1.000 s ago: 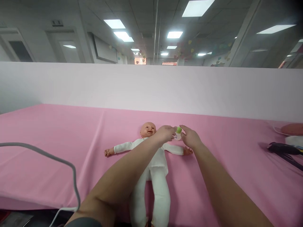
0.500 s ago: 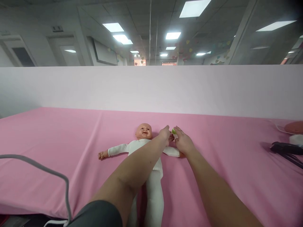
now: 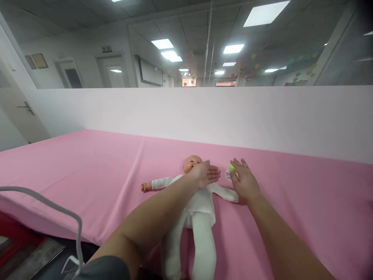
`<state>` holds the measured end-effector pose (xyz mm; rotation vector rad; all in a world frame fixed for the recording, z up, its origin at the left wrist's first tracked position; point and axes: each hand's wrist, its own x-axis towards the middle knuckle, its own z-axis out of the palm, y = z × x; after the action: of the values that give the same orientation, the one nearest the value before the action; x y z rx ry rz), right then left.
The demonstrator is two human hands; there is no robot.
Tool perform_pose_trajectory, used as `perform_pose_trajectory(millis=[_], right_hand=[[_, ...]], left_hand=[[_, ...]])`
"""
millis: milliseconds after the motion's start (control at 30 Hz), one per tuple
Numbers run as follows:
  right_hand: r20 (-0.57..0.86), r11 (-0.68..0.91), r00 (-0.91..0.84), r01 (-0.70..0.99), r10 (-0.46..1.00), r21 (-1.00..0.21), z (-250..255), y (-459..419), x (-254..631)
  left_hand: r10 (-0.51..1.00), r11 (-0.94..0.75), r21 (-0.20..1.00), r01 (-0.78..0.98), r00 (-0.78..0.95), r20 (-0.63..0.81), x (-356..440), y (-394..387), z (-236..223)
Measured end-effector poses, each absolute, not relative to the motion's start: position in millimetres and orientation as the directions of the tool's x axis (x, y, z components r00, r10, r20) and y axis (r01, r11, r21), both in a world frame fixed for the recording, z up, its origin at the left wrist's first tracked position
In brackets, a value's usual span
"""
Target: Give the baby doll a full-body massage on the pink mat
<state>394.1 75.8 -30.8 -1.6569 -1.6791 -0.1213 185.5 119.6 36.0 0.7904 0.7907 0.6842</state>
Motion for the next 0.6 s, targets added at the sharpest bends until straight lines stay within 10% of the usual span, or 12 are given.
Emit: perform_pose_trajectory(millis=[233, 600], right_hand=[[0.527, 0.674, -0.502, 0.711, 0.686, -0.2, 9, 19, 276], [0.213, 0.543, -0.504, 0.814, 0.837, -0.205, 21, -8, 237]], left_hand=[[0.847, 0.485, 0.752, -0.445, 0.453, -0.278, 113, 53, 35], [0.893, 0.448, 0.618, -0.646, 0.36, -0.27, 64, 32, 39]])
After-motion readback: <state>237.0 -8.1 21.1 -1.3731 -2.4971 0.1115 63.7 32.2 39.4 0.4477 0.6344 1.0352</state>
